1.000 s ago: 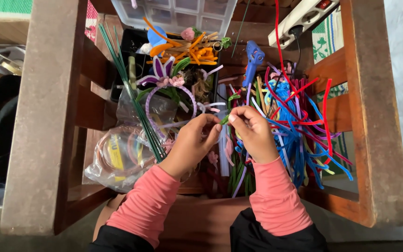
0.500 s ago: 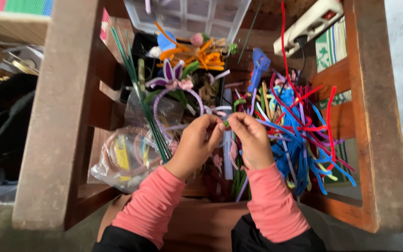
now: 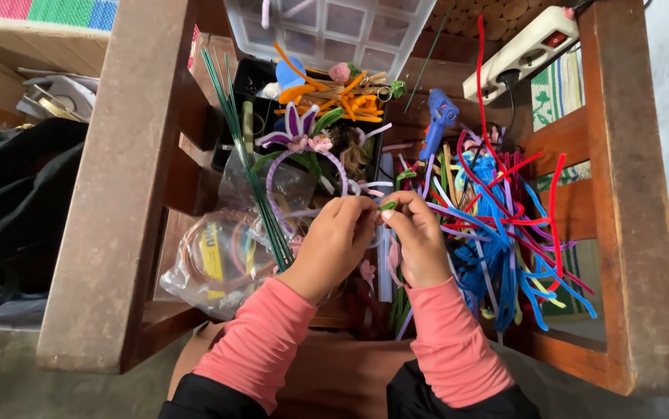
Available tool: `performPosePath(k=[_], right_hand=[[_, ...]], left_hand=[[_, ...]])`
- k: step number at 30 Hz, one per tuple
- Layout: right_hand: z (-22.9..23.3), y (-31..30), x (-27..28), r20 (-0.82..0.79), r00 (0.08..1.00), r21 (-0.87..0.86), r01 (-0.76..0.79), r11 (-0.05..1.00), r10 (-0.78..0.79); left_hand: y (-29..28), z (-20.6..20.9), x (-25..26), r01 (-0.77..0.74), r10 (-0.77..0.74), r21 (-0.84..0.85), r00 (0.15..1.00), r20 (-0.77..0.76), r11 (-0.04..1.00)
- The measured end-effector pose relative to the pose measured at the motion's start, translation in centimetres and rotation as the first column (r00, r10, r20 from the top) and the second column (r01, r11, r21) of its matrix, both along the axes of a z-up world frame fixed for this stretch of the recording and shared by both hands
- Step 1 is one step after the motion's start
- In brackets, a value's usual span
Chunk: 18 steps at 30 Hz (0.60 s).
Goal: Assembling a decorative headband by gluing small pipe cleaner flowers onto a base using a hot glue gun.
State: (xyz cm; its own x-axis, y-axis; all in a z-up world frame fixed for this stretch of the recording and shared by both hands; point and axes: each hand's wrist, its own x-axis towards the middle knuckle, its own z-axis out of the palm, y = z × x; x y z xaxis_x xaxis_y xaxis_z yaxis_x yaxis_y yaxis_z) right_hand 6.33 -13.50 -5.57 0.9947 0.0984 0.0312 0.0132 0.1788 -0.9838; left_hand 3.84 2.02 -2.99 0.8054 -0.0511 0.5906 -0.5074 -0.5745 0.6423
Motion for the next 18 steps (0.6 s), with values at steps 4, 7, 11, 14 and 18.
performPosePath(k=[4,7,11,14,18], right_hand=[[-1.0,0.4,-0.5,-0.018,0.999,0.141,0.036,0.989,-0.034],[-0.9,0.6,-0.6,-0.041,0.998,0.197,0.051,0.979,-0.044],[0.8,-0.4,0.0,0.000,1.000,0.029,-0.025,0.999,0.025],[3.0,-1.3,0.3,0.050,0.994,-0.200,-0.081,0.976,0.093],[3.6,-2.0,0.6,0.303,0.937,-0.561,0.027,0.827,0.175]], left_hand=[[-0.2,0.4,-0.2,-0.019,0.018,0.018,0.999,0.034,1.000],[0.0,0.7,-0.1,0.013,-0.015,0.033,0.999,0.042,0.999],[0.4,0.7,-0.1,0.007,-0.015,0.120,0.998,0.061,0.993],[0.6,0.4,-0.2,0.020,-0.031,0.180,0.998,0.062,0.983],[0.9,0.4,-0.1,0.064,-0.066,0.211,0.998,0.004,0.975]])
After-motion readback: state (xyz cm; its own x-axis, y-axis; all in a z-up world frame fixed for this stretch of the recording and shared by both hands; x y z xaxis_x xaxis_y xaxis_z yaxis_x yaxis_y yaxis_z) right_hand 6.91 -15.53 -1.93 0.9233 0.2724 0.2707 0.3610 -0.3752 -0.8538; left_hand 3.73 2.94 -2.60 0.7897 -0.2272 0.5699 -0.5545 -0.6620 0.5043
